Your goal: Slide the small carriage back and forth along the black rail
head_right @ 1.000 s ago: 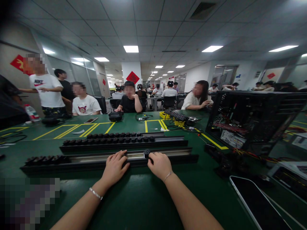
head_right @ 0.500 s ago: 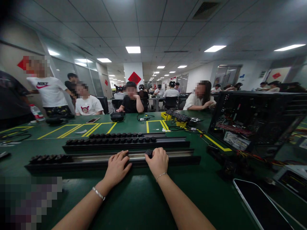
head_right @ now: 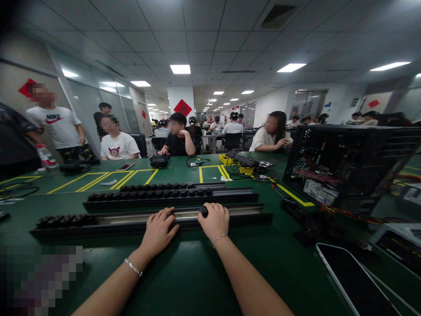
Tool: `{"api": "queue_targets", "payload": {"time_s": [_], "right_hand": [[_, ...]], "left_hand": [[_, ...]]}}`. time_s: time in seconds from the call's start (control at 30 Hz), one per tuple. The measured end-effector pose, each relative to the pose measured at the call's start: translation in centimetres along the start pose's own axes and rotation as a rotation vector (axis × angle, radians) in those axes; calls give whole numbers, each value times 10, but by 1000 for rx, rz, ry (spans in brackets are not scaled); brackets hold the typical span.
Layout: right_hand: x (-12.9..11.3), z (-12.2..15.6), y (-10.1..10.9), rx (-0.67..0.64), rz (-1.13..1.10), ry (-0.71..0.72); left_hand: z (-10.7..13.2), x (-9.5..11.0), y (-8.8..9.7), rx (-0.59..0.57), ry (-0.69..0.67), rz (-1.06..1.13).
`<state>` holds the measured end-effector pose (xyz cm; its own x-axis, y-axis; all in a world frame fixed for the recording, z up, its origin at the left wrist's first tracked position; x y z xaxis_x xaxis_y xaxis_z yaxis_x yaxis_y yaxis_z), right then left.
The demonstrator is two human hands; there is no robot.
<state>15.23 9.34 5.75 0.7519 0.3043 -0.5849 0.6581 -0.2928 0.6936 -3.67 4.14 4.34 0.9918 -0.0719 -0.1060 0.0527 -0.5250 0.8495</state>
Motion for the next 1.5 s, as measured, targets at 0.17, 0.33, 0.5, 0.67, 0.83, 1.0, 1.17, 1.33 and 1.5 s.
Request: {"api": "queue_targets", "payload": {"time_s": [0.17,0.33,0.5,0.67,0.83,1.0,1.17,1.33,1.5], "right_hand": [[2,-2,3,-14,-15,-20],[4,-3,4,-15,-21,-16],[5,-3,3,-2,-26,0],[5,-3,3,10,-15,-14],[5,-3,5,18,8,-25],[8,-4,9,4,36,-57],[11,-4,9,1,29,-79],[13,-5,8,-3,30,-90],[15,-6,10,-18,33,-89]], "left_hand": [[0,0,0,-1,-1,9],[0,0,0,4,1,13],[0,0,0,-4,-5,-4],[1,0,1,-3,-3,-6],[0,0,1,11,1,21],[0,0,1,1,1,28],[1,-1,0,4,3,37],[1,-1,1,8,2,39],[0,-1,2,3,1,31]]}}
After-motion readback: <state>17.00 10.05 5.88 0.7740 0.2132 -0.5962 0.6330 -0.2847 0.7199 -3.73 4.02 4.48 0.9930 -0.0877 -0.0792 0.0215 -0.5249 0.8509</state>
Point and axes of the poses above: each hand's wrist, its own z-axis away from the middle knuckle, its own y-axis out of the back of the hand, x = y × z, the point moved 5 cm from there along -z, towards the middle knuckle, and after that the axes turned 10 degrees about -z, right-handed, at the moved point
